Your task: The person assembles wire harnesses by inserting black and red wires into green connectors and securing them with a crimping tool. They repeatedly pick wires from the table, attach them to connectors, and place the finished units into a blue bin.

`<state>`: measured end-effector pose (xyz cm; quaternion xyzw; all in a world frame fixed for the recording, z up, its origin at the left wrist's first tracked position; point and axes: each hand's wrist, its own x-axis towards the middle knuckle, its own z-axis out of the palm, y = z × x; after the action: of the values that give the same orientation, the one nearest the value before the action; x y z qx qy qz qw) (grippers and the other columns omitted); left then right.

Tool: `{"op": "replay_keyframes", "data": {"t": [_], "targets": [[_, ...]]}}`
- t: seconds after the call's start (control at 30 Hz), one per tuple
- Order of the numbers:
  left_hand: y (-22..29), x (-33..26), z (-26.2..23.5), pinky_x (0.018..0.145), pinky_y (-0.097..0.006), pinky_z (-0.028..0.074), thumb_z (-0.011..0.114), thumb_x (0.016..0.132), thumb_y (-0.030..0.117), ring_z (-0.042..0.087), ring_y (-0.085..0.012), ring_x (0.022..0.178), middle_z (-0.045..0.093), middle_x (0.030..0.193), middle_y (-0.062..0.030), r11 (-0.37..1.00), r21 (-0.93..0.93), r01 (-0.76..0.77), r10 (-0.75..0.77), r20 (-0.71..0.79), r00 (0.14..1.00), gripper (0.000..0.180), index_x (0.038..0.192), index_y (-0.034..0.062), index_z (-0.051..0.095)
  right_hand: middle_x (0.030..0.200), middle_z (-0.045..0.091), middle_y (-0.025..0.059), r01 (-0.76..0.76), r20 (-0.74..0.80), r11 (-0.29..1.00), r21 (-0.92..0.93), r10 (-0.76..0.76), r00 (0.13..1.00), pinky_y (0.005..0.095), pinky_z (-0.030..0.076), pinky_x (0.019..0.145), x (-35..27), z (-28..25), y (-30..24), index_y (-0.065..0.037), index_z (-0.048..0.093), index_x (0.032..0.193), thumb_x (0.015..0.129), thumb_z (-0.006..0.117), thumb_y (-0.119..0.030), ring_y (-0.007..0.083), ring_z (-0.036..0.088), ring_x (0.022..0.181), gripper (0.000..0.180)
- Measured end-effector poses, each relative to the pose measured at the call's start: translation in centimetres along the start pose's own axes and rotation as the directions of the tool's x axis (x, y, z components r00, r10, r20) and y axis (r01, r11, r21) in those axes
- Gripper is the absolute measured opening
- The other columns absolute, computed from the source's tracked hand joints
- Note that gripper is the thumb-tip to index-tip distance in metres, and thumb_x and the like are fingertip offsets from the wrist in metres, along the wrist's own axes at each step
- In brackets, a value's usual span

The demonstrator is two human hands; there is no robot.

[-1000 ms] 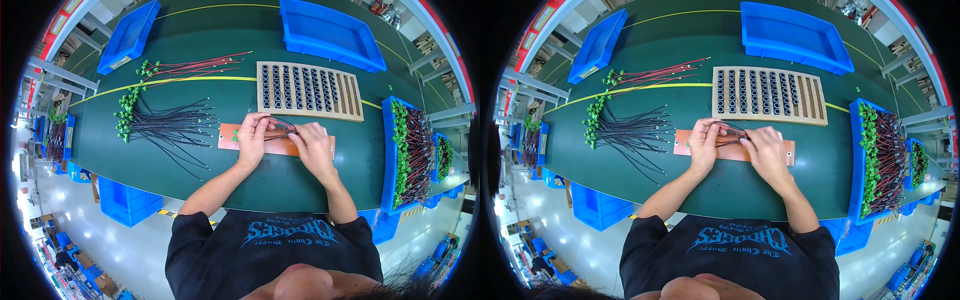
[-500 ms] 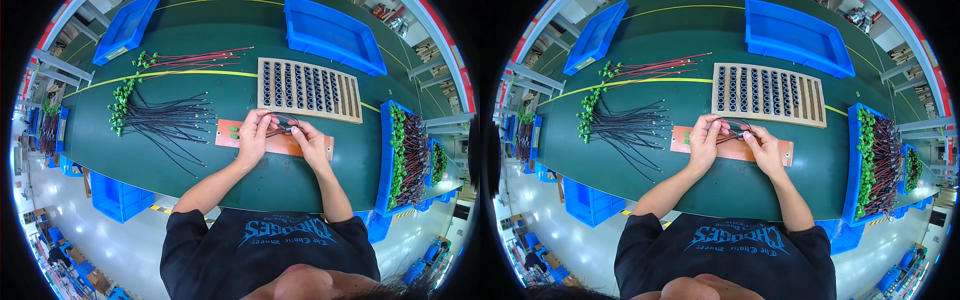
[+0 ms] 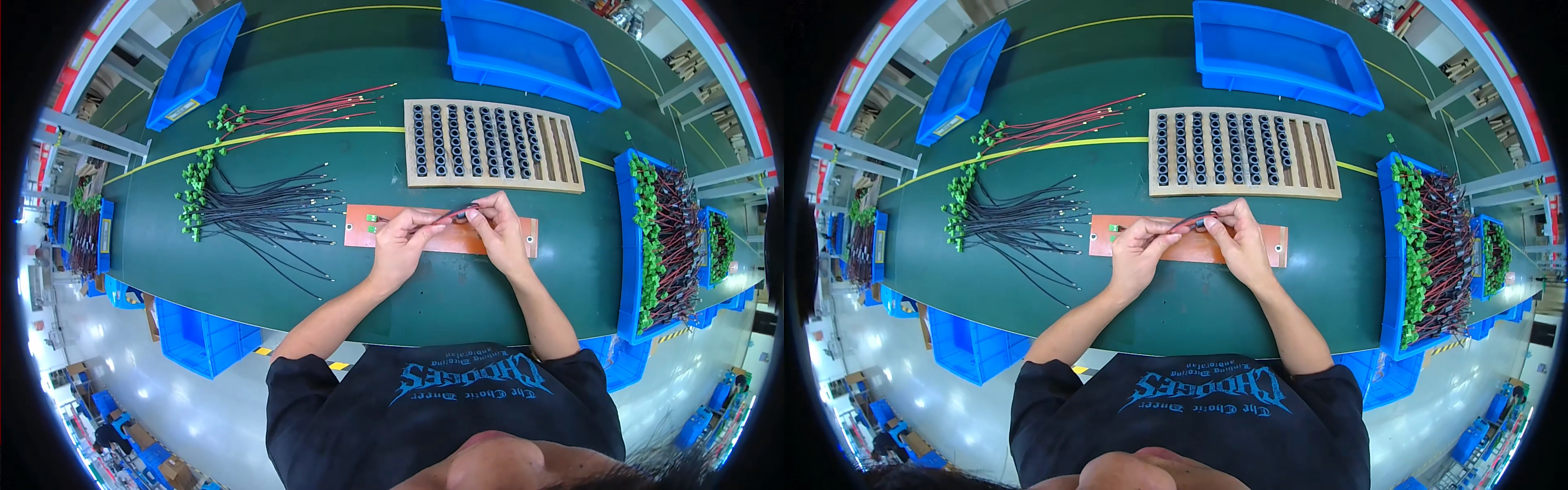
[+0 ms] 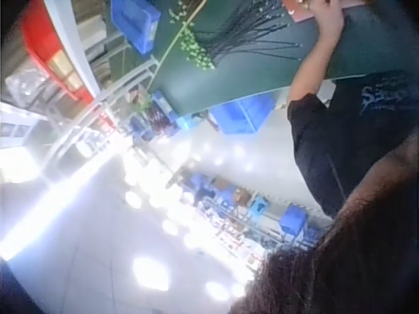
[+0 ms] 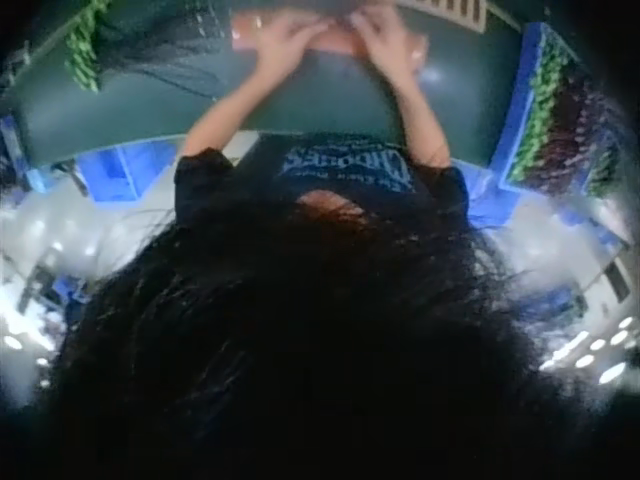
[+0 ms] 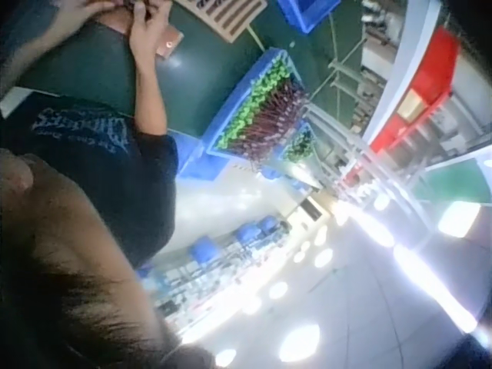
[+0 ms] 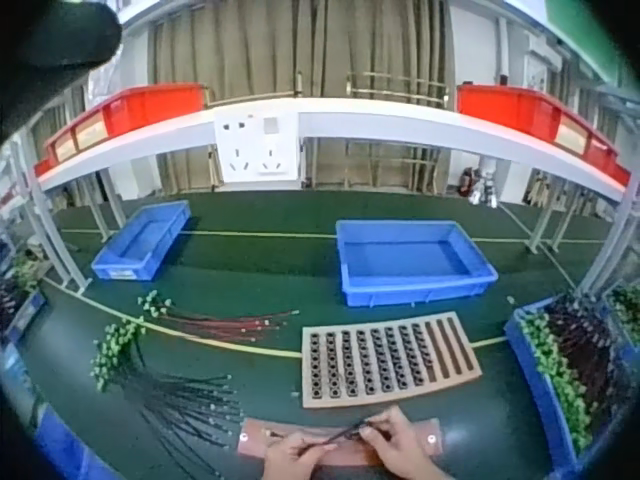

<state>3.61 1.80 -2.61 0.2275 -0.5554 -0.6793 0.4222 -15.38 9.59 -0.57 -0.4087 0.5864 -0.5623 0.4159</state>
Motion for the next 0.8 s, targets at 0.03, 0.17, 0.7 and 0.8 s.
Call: {"op": "replay_keyframes", "data": {"t": [0.03, 0.17, 0.7, 0.8], "targets": [[0.1, 0.0, -0.1, 0.095, -0.034, 0.059, 0.066, 0.094, -0.009, 0.071, -0.0212, 0.102, 0.072, 0.110, -0.0168, 0.998, 0.058, 0.001, -0.002, 0.021, 1.000, 0.008, 0.100, -0.0037, 0.065, 0.102, 0.070, 0.0086, 0.034, -0.009, 0.999, -0.010, -0.034, 0.999, 0.0258, 0.051, 0.082, 0.0, -0.1, 0.6, -0.002, 0.051, 0.110, 0.103, 0.063, -0.006, 0.0123, 0.068, 0.093, 0.014], [0.4, 0.1, -0.1, 0.092, -0.032, 0.059, 0.069, 0.088, -0.014, 0.069, -0.0194, 0.102, 0.071, 0.103, -0.0141, 0.974, 0.219, -0.062, 0.055, 0.040, 0.998, 0.012, 0.092, -0.0028, 0.069, 0.101, 0.071, 0.0099, -0.001, 0.042, 1.000, 0.005, 0.001, 0.999, 0.0276, 0.054, 0.086, -0.1, -1.0, 0.5, -0.001, 0.051, 0.106, 0.103, 0.062, -0.002, 0.0148, 0.070, 0.099, 0.011], [0.3, 2.7, 0.5, 0.092, -0.033, 0.061, 0.073, 0.086, -0.013, 0.071, -0.0225, 0.103, 0.071, 0.115, -0.0198, 0.984, 0.130, 0.124, -0.146, 0.171, 0.975, 0.011, 0.085, -0.0037, 0.066, 0.103, 0.072, 0.0097, 0.072, 0.166, 0.992, -0.099, -0.055, 0.985, 0.0299, 0.054, 0.090, -0.3, -1.5, -0.9, 0.000, 0.053, 0.129, 0.102, 0.064, -0.006, 0.0142, 0.068, 0.101, 0.030], [0.2, 2.5, 0.5, 0.092, -0.033, 0.059, 0.072, 0.088, -0.011, 0.070, -0.0196, 0.105, 0.072, 0.116, -0.0174, 0.982, -0.012, 0.190, -0.187, 0.130, 0.974, 0.011, 0.085, -0.0034, 0.065, 0.103, 0.072, 0.0089, 0.033, 0.188, 0.994, -0.107, -0.013, 0.982, 0.0298, 0.053, 0.092, -0.5, -2.3, -1.5, 0.000, 0.054, 0.137, 0.103, 0.063, -0.009, 0.0138, 0.068, 0.101, 0.036]]}}
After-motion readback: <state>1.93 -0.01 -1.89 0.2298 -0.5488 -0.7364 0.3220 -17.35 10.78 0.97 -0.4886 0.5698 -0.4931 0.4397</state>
